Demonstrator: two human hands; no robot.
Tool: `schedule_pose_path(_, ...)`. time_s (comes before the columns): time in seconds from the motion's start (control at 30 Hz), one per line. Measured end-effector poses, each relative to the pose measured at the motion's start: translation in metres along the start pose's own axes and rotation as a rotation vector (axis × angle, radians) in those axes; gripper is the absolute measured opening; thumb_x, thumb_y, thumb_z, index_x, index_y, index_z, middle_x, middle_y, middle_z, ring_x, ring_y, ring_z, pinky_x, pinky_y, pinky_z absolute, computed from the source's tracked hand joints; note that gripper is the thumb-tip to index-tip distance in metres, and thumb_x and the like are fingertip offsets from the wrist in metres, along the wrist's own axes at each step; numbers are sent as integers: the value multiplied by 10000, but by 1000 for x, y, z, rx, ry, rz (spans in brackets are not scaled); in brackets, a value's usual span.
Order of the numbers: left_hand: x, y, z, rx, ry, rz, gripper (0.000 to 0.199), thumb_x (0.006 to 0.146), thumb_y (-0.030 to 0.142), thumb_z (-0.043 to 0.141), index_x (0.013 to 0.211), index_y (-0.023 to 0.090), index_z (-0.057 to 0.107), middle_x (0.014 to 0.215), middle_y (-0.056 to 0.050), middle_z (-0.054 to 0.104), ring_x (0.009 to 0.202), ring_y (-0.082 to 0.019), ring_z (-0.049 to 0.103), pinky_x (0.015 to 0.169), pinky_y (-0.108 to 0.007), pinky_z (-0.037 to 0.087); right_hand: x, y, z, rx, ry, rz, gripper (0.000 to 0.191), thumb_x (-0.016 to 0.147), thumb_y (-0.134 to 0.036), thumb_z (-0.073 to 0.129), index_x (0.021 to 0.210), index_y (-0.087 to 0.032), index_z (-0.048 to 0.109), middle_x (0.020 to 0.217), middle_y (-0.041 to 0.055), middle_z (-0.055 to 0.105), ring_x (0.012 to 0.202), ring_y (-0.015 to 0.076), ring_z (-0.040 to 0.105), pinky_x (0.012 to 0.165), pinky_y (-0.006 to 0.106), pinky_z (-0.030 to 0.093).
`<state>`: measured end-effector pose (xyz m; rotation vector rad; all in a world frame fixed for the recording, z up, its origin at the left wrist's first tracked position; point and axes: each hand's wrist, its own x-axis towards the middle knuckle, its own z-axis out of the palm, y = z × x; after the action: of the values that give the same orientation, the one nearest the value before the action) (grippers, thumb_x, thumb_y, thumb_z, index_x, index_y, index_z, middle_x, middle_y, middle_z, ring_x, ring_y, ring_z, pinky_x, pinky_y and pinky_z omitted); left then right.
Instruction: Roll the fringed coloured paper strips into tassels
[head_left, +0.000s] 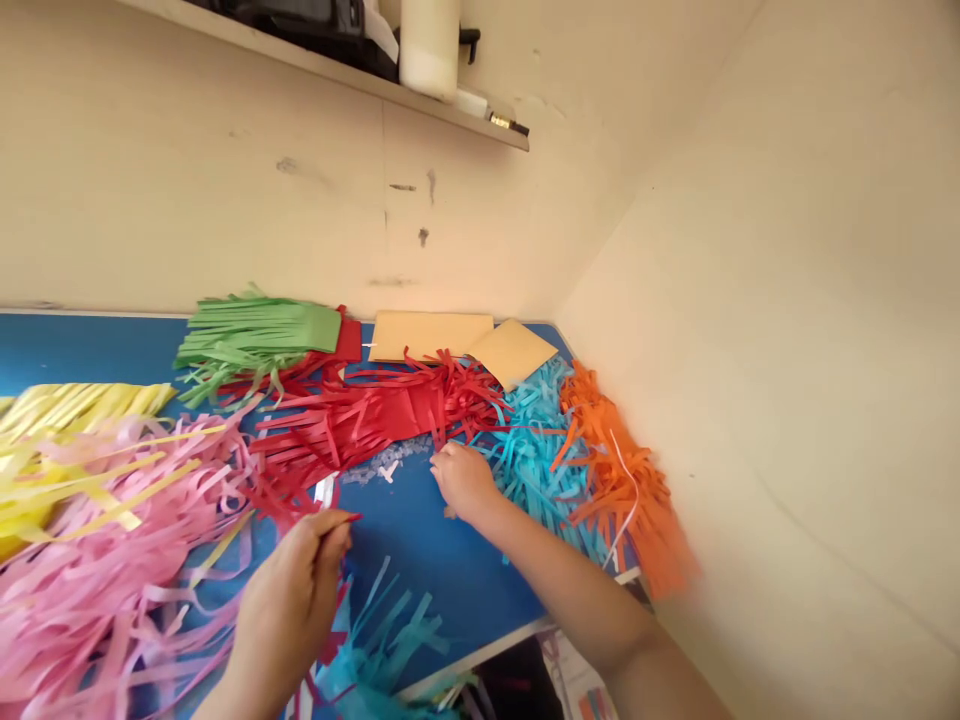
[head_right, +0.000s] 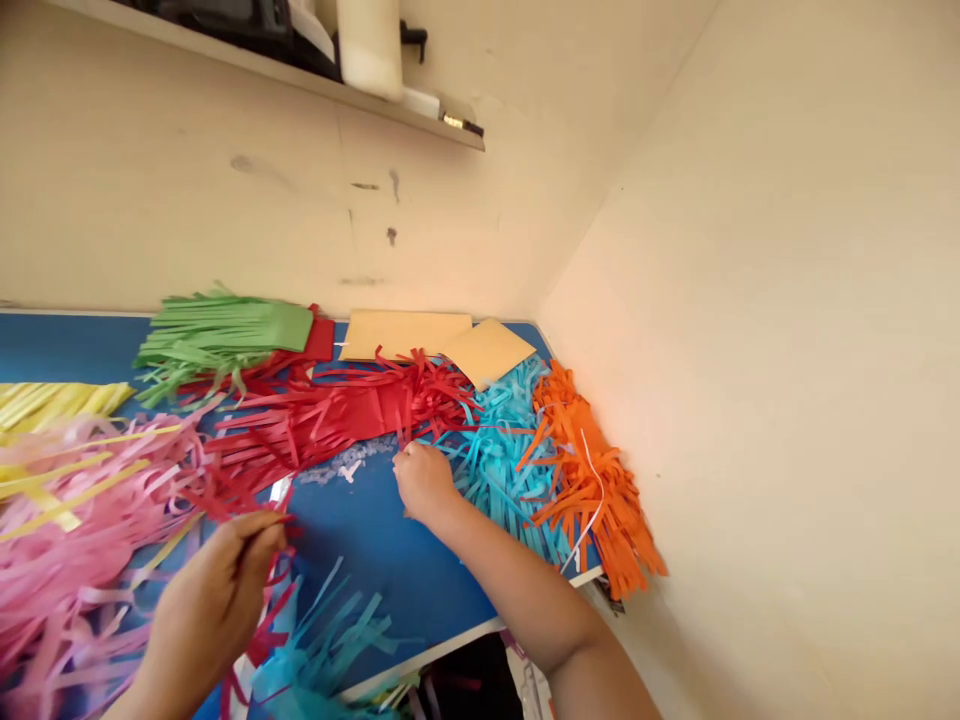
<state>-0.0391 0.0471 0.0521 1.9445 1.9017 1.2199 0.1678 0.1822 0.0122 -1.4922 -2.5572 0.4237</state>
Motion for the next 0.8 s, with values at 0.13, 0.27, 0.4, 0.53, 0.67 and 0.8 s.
schedule_pose_path(0.13,10,11,20,-163,-94,-152,312,893,496,494,869,238,668,694,12,731,528,-150,657,488,-226,495,-9,1,-12,-1,29,14,112,834,-107,654,901,-158,728,910,84,692,808,193,664,750,287,499)
schedule_pose_path(0.27,8,15,23,-265,-164,-259,356,837,568,559,850,245,710,683,18,739,476,-138,623,467,-227,485,-36,-3,-37,163,172,41,216,916,-101,527,1023,-177,698,1054,84,665,914,169,663,835,281,513)
schedule_pose_path(0.4,10,27,26,-347,-196,-190,327,847,527,569,816,246,734,643,18,723,473,-129,617,466,-217,485,-69,-26,-43,820,245,-27,166,923,-192,543,968,-198,702,999,51,645,827,139,680,781,263,544)
schedule_pose_path(0.53,11,41,27,-347,-214,-103,292,865,473,568,796,246,738,681,8,742,526,-130,646,496,-206,497,-86,-45,-30,1252,150,83,125,846,-297,666,935,-210,671,868,8,674,731,136,672,683,246,534)
schedule_pose_path(0.67,10,48,24,-297,-246,-64,281,878,442,557,783,242,730,707,2,748,602,-139,681,563,-207,517,-89,-46,-24,1401,161,158,126,806,-291,716,844,-199,639,745,-12,692,699,138,676,690,242,520)
schedule_pose_path(0.8,8,50,22,-282,-262,-44,255,888,411,554,793,248,726,717,10,743,628,-132,688,595,-203,519,-91,-45,-26,1479,174,163,132,780,-268,747,802,-202,634,737,-18,700,673,134,687,673,234,526)
